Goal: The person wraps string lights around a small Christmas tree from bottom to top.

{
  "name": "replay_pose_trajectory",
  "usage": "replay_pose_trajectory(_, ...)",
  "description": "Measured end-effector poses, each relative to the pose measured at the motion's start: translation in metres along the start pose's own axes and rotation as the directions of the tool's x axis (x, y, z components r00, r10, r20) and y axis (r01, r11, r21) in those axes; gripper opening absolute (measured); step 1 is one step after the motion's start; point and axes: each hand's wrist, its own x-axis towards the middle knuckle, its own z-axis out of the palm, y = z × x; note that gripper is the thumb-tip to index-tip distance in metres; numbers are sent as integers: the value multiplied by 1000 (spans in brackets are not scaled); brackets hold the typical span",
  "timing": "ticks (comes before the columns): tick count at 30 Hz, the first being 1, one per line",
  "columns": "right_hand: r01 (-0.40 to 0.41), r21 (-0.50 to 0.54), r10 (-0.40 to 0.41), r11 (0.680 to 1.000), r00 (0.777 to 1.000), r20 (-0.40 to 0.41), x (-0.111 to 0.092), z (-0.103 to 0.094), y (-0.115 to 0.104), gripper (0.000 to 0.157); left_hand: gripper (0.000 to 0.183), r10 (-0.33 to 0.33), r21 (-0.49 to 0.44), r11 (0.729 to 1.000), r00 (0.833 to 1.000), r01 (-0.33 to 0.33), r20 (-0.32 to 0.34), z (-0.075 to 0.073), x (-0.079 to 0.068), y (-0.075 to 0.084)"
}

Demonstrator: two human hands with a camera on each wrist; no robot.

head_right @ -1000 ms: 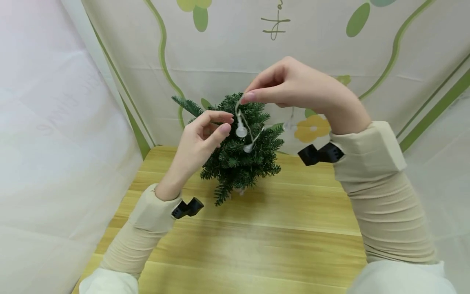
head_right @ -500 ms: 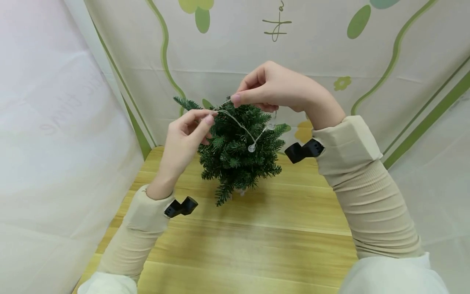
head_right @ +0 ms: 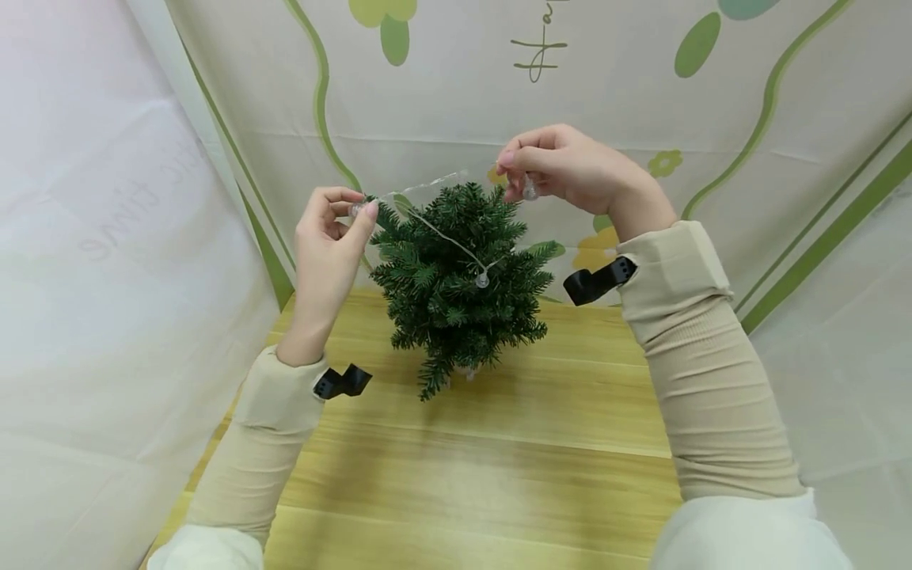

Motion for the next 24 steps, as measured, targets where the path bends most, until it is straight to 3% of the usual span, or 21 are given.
replay_pose_trajectory(2, 37, 111, -32, 993, 998, -52, 3, -1, 4, 11, 22, 39, 114, 993, 998, -34, -42, 2, 3, 0)
replay_pose_trajectory(5, 126, 243, -99, 962, 987, -124, 7, -2, 10, 13, 25, 118, 292, 952, 989, -87, -91, 4, 10, 0)
replay_pose_trajectory(7, 184, 324, -146, 928, 980, -136, 8, -3, 13, 21, 28, 151, 382, 919, 983, -101, -104, 6, 15, 0)
replay_pose_trajectory(10, 212, 390, -183, 896, 977, -109, 8, -5, 16, 36, 32, 143, 448, 891, 984, -81, -107, 6, 22, -1)
replay_pose_trajectory(12, 199, 396, -183, 896, 980, -79, 8, -6, 17, 39, 33, 108, 457, 888, 988, -47, -108, 5, 26, -2)
replay_pose_trajectory(16, 149, 316, -133, 937, 988, -74, 9, -5, 19, 39, 33, 39, 431, 902, 994, 10, -104, 2, 30, -7)
replay_pose_trajectory(20, 107, 248, -64, 963, 982, -176, 13, -1, 21, 43, 31, 35, 404, 915, 994, 10, -104, 2, 29, -12)
replay_pose_trajectory(24, 107, 138, -58, 985, 946, -320, 19, 4, 24, 30, 29, 67, 385, 923, 990, -15, -122, 2, 28, -15)
